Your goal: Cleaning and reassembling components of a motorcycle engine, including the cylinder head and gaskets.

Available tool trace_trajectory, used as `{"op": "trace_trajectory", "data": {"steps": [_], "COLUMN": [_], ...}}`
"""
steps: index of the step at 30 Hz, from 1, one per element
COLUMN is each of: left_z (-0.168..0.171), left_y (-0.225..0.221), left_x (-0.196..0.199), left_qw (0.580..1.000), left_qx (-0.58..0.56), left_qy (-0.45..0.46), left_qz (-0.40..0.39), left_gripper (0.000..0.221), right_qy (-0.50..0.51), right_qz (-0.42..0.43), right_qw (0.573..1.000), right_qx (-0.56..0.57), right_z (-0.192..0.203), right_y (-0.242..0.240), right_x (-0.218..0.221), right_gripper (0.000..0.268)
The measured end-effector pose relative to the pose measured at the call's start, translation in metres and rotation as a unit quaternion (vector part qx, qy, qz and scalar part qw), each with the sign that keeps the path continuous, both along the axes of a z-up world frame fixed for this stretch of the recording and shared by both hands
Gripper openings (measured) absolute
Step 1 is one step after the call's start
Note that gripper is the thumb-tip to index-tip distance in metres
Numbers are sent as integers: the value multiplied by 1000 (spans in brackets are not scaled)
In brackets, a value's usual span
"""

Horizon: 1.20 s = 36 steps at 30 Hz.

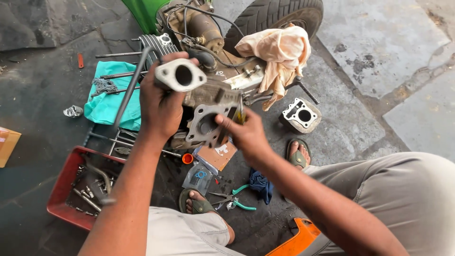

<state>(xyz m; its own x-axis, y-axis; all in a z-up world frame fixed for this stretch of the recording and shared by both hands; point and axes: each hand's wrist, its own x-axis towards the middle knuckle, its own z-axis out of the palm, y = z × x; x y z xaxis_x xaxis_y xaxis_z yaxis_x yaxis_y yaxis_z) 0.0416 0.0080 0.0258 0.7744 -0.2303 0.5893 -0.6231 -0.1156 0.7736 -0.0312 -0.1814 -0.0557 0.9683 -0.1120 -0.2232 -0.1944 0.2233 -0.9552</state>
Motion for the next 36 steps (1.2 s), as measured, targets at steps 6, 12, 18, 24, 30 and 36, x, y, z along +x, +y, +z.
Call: {"op": "trace_trajectory", "data": {"steps": [6, 12, 18, 24, 30, 36], "left_z": [-2, -7, -4, -17, -28, -32], "left_y": [-18, -24, -28, -29, -25, -25], "left_x": [12, 27, 29, 33, 34, 35], "left_qw": [982, 979, 977, 976, 980, 981], "left_qx": [40, 201, 201, 209, 192, 194], "left_qy": [176, 24, 61, 40, 46, 19], "left_qz": [-52, 1, 23, 40, 2, 5], "left_gripper": [33, 26, 36, 35, 28, 30], "right_qy": [69, -18, -135, -159, -171, -311], "right_qz": [38, 23, 63, 133, 140, 94], "right_qw": [993, 988, 904, 875, 848, 811], "right_qx": [85, -153, -401, -437, -481, -487], "right_z": [-33, -45, -13, -4, -12, -2], "right_y": [9, -8, -18, -11, -20, -23], "right_x": [-17, -38, -58, -54, -45, -36], "right_gripper": [46, 43, 37, 32, 36, 24]}}
